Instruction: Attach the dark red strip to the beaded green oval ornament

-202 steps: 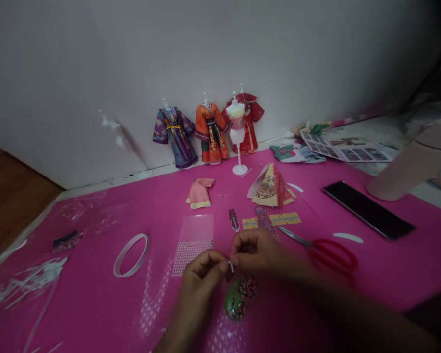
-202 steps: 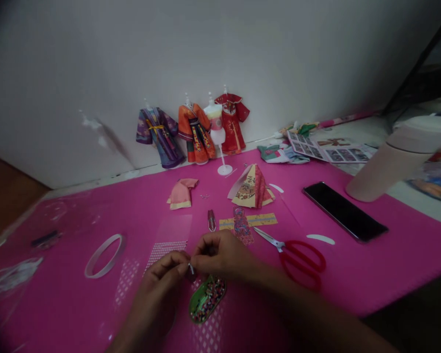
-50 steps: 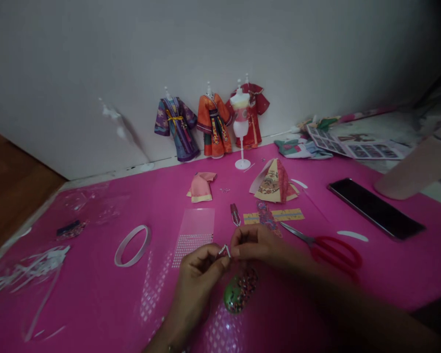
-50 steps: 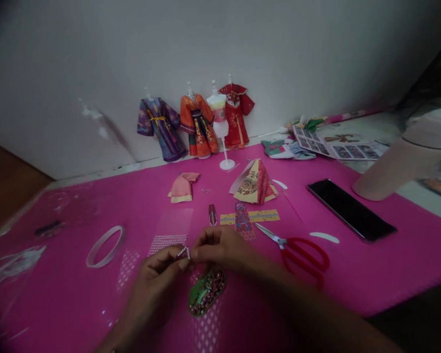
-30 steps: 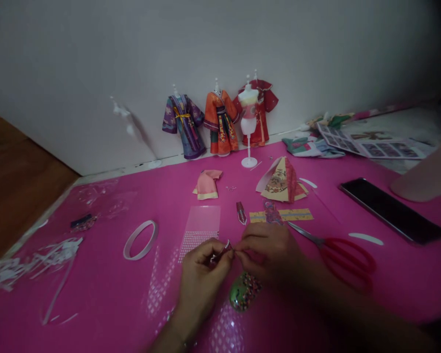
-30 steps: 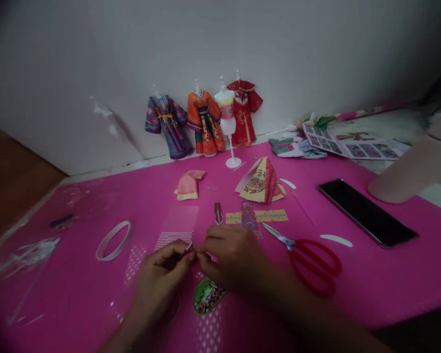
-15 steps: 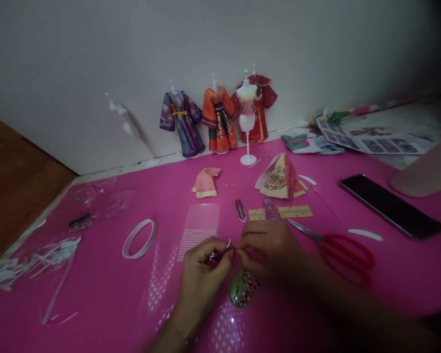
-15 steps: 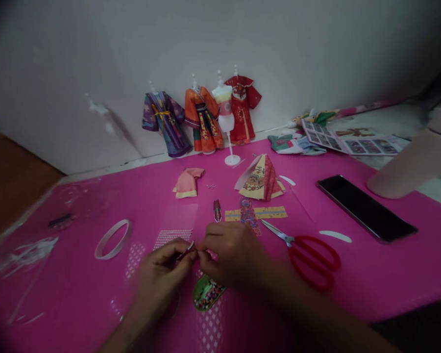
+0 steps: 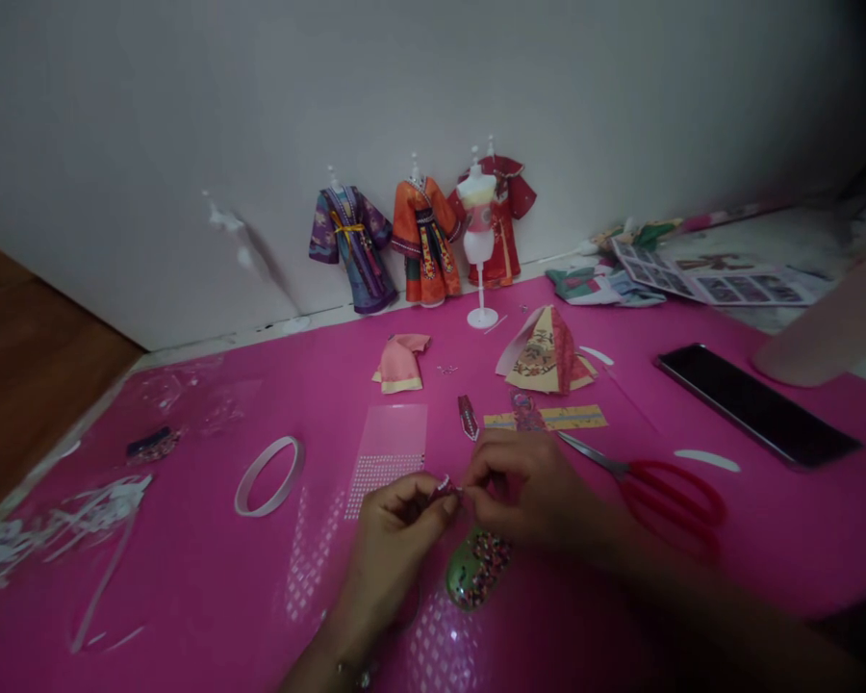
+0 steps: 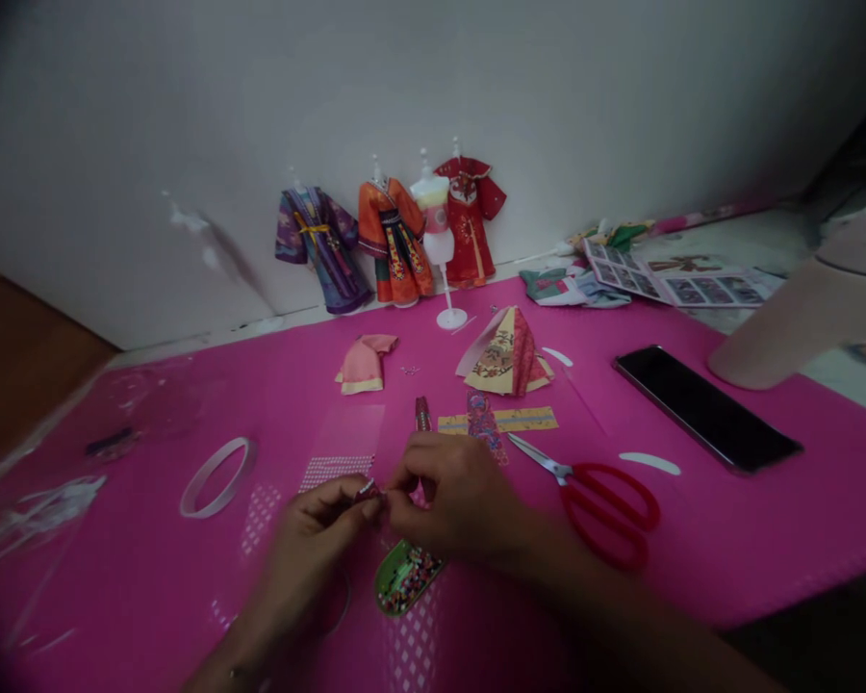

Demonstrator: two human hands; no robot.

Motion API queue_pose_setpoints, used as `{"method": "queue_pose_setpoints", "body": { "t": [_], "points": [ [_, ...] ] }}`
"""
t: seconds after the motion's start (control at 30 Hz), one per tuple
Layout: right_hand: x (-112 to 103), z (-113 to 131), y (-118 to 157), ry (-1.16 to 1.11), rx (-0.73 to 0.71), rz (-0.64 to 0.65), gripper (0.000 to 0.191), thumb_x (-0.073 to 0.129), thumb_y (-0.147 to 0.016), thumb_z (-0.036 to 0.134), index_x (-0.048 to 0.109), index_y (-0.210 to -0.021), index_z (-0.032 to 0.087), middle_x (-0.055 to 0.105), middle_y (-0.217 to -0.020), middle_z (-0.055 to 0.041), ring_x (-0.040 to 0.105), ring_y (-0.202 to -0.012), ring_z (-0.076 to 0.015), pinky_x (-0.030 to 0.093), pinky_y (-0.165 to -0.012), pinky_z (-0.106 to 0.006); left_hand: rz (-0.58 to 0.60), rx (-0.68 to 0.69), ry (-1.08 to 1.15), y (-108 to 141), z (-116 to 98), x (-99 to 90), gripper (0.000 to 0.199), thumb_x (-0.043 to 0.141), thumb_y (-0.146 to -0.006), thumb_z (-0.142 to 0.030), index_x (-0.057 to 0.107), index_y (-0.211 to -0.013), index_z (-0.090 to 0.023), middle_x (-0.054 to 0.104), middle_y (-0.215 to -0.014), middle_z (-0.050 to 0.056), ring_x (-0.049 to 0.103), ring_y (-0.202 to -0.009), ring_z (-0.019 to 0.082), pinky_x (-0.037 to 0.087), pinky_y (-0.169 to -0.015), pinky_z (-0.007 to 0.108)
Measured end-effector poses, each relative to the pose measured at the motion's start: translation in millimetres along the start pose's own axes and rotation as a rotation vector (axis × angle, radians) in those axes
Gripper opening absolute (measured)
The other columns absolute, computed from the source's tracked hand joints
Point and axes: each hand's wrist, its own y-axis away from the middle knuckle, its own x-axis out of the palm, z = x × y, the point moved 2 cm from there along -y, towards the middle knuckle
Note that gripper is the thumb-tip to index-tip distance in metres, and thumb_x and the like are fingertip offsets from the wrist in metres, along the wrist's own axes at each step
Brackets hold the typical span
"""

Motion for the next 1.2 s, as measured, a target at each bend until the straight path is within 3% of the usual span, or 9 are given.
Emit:
{"method": "queue_pose_setpoints", "body": {
  "t": [0.43, 0.83, 0.97, 1.03, 1.2],
  "points": [
    [-1, -3, -2, -0.082, 0.043, -0.067, 0.012, 0.058, -0.071, 0.008, 0.06, -0.066, 0.02, 0.057, -0.064, 0.0031, 0.05, -0.056, -0.0102, 0.038, -0.053, -0.023, 0.033, -0.044, 0.111, 0, 11, 0.1, 0.006, 0.073, -0.066, -0.021, 0.07, -0.061, -0.019, 0.064, -0.059, -0.002, 0.054, -0.06, 0.011, 0.042, -0.06, 0.022],
    [1, -11, -5, -0.193, 0.14, -0.016, 0.011, 0.056, -0.072, 0.013, 0.06, -0.067, 0.021, 0.06, -0.065, 0.0019, 0.053, -0.057, -0.0119, 0.042, -0.052, -0.024, 0.051, -0.033, 0.163, -1, 13, 2.1, 0.006, 0.072, -0.066, -0.021, 0.069, -0.063, -0.019, 0.062, -0.056, -0.003, 0.051, -0.055, 0.011, 0.04, -0.056, 0.022],
    [1, -6, -4, -0.214, 0.129, 0.0, 0.005, 0.066, -0.078, 0.023, 0.065, -0.074, 0.019, 0.062, -0.069, 0.0009, 0.054, -0.056, -0.0117, 0.043, -0.052, -0.025, 0.043, -0.024, 0.165, -2, 15, 1.4, 0.009, 0.073, -0.068, -0.02, 0.067, -0.062, -0.019, 0.06, -0.055, -0.004, 0.05, -0.054, 0.011, 0.04, -0.055, 0.022],
    [1, -5, -3, -0.209, 0.116, 0.001, 0.011, 0.073, -0.075, 0.027, 0.067, -0.078, 0.019, 0.062, -0.071, 0.0011, 0.052, -0.054, -0.011, 0.041, -0.051, -0.025, 0.036, -0.021, 0.167, -3, 16, 0.9, 0.009, 0.073, -0.068, -0.019, 0.067, -0.062, -0.019, 0.059, -0.056, -0.005, 0.049, -0.055, 0.01, 0.039, -0.056, 0.022],
    [4, -7, -2, -0.184, 0.11, -0.011, 0.006, 0.066, -0.076, 0.016, 0.065, -0.071, 0.02, 0.059, -0.068, 0.0022, 0.05, -0.055, -0.0107, 0.039, -0.053, -0.025, 0.044, -0.013, 0.167, -3, 16, 0.2, 0.007, 0.073, -0.068, -0.019, 0.069, -0.063, -0.019, 0.06, -0.057, -0.004, 0.049, -0.057, 0.01, 0.039, -0.057, 0.022]
  ]
}}
